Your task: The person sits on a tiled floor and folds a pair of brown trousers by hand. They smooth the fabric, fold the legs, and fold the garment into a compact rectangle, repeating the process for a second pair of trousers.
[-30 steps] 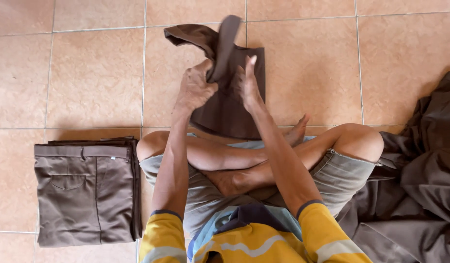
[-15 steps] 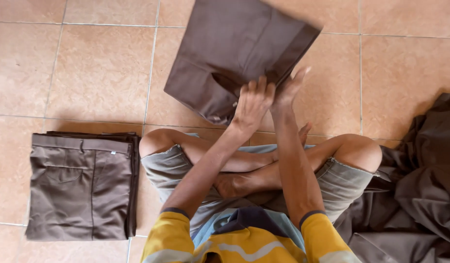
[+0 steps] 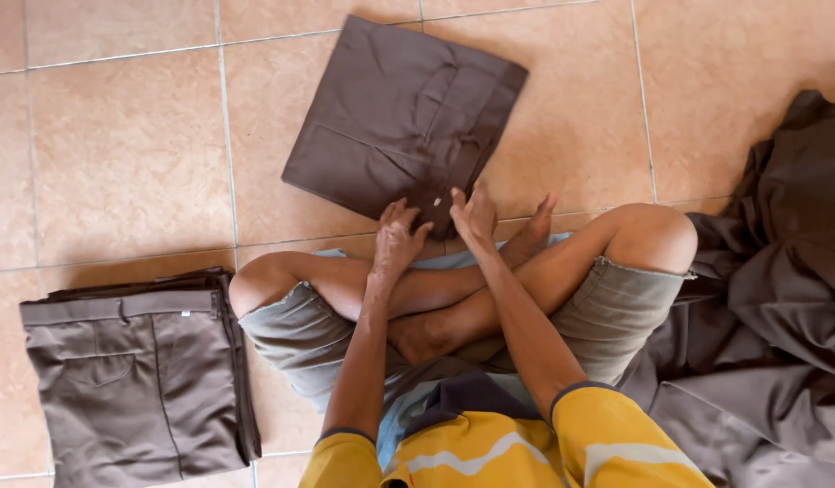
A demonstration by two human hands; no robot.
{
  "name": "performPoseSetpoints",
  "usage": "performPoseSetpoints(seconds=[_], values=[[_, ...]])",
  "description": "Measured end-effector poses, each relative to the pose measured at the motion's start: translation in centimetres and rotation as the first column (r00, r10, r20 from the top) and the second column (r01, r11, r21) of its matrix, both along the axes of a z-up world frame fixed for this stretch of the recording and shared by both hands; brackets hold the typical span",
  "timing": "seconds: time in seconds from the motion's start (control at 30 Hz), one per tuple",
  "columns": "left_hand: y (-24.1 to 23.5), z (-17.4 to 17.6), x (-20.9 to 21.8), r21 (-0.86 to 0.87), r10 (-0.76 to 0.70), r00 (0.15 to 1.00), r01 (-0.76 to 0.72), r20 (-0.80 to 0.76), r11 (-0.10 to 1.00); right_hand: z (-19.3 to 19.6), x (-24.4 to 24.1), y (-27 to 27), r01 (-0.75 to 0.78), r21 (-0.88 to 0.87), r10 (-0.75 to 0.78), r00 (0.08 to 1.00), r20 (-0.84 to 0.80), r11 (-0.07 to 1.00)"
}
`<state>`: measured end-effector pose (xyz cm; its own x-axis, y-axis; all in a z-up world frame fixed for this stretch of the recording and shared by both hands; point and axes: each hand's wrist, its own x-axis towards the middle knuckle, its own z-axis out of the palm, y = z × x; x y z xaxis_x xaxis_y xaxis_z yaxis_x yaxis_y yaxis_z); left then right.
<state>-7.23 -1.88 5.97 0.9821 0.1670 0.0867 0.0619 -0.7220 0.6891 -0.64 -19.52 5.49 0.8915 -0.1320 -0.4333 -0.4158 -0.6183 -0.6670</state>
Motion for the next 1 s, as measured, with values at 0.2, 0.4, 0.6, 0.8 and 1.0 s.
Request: performPoseSetpoints(seconds=[0.2, 0.4, 0.6, 0.8, 1.0], values=[[-2.5, 1.8, -0.6, 0.18, -0.353, 0.905, 0.397, -0.237, 0.9, -0.5, 2.3, -3.1, 0.281, -0.033, -0.266, 0.936, 0.229, 0.959], [-2.5, 1.1, -0.6, 0.167, -0.352, 0.909, 0.392, -0.225, 0.905, -2.6, 1.9, -2.0, 0.378, -0.012, -0.375, 0.92, 0.112, 0.926], [-2.6, 1.1, 0.0, 0.171, -0.344, 0.906, 0.39, -0.246, 0.905, 0.4, 0.1, -1.1, 0.328, 0.072, -0.336, 0.925, 0.178, 0.942], [0.6, -0.3, 1.4, 0.059, -0.094, 0.98, 0.085, 0.176, 0.995, 4.4, 0.6, -1.8, 0.289, -0.304, -0.133, 0.886, 0.444, 0.908], [5.5, -2.0, 3.6, 0.09, 0.686, 0.727, -0.683, -0.009, 0.725, 3.4, -0.2, -0.4, -0.019, -0.576, 0.294, 0.874, 0.388, 0.817]])
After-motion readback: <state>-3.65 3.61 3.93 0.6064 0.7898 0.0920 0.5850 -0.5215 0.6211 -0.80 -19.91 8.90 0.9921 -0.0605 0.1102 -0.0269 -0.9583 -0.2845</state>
